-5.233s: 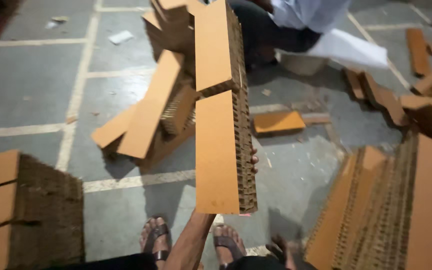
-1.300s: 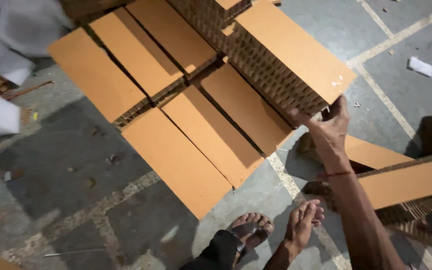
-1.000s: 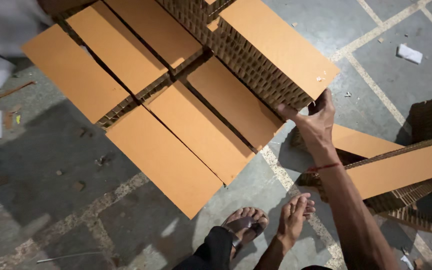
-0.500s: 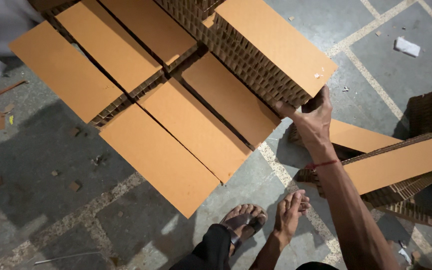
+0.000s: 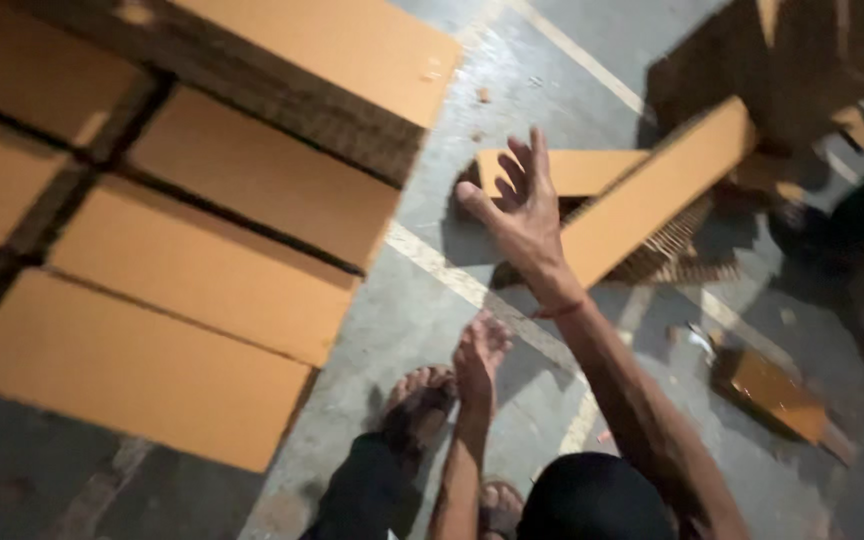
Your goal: The person sits on the floor and assembles cardboard packaging components. They pick up a long, honeycomb-structured cardboard piece and attach a flat cardboard flap to it. The person repeats this process, stacking the assembled units on the floor.
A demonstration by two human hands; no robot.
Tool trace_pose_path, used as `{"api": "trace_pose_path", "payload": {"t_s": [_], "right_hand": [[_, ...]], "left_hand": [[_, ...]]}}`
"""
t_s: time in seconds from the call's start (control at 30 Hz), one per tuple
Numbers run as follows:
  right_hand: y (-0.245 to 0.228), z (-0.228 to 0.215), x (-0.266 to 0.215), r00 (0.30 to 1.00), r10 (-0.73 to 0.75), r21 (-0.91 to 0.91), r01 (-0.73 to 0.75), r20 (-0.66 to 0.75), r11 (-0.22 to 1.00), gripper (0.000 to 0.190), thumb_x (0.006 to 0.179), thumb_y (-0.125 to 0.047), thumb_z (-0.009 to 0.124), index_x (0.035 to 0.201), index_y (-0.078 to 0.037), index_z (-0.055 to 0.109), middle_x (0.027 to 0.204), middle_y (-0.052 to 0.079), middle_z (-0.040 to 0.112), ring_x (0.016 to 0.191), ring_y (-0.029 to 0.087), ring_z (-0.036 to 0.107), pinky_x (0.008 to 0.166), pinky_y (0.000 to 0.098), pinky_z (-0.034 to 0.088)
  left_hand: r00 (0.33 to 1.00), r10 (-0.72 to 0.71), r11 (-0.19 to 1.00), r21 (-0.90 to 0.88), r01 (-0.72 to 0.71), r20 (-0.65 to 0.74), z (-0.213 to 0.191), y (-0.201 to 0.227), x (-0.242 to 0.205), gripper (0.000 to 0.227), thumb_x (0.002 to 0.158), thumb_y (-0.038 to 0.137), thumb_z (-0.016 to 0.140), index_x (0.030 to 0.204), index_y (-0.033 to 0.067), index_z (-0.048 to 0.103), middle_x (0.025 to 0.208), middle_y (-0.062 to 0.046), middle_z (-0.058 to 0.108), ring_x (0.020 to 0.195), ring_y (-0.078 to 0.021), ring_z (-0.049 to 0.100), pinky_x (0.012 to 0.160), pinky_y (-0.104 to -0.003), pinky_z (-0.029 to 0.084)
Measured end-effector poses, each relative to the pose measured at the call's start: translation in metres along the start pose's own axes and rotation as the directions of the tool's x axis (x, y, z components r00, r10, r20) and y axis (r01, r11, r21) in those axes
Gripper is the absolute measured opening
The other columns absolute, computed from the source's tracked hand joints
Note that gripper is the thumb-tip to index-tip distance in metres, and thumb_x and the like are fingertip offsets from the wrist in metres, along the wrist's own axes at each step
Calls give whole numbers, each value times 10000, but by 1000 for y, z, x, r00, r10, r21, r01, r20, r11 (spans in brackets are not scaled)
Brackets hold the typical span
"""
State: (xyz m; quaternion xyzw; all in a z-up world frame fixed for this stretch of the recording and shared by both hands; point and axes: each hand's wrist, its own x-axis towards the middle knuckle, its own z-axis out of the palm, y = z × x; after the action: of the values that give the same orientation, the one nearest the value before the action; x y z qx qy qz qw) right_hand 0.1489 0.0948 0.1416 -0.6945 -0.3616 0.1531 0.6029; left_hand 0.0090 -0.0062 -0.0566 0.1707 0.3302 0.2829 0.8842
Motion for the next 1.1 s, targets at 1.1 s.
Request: {"api": "trace_pose_path", "payload": {"t_s": [1.1], "right_hand": [[139,-138,-153,840,512,608,-313,-182,730,510,975,-111,626,1463,-80,481,1098,100,669,856,185,683,675,306,606]], "left_hand": [[725,413,-132,824,-551,551,158,32,-23,848,906,451,751,1556,21,417,1541,-293,365,1427,-467,352,1168,-588,306]]}}
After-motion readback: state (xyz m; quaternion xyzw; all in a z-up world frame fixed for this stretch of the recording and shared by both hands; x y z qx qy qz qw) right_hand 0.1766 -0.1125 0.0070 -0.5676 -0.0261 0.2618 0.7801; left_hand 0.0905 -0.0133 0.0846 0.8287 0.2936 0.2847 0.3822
